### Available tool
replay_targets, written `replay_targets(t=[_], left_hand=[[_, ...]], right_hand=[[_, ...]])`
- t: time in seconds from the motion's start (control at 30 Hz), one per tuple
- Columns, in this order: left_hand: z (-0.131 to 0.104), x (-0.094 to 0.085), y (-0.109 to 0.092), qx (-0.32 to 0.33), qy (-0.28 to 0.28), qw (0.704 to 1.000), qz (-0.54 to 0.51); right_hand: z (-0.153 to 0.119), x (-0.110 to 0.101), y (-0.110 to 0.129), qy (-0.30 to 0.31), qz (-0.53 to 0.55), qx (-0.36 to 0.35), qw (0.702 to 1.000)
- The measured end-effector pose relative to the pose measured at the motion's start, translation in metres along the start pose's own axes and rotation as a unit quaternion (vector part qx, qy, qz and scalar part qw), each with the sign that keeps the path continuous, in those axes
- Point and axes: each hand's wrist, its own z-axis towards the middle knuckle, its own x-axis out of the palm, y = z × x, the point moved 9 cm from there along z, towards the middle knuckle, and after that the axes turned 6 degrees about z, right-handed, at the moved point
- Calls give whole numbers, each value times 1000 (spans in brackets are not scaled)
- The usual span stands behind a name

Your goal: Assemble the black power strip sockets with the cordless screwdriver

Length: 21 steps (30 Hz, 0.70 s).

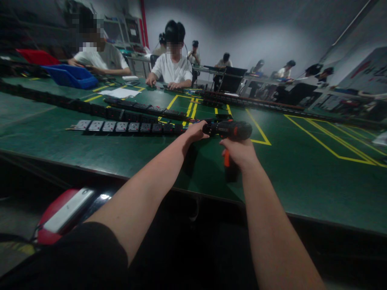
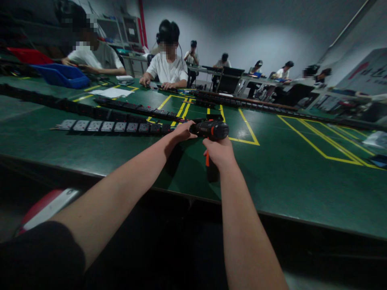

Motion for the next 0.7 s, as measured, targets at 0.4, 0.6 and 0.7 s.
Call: replay_targets(t=[0.4, 0.6, 0.7], left_hand=[[-2, 0, 0, -2, -3, 1000, -16], [-2, 1, -1, 2, -3, 1000, -19], [-3, 1, -1, 1, -1, 1000, -11]], right_hand=[[1, -1, -4, -2, -5, 7, 1000], [5, 2, -5, 3, 6, 12, 1000], [4, 2, -4, 3, 0, 23, 1000]])
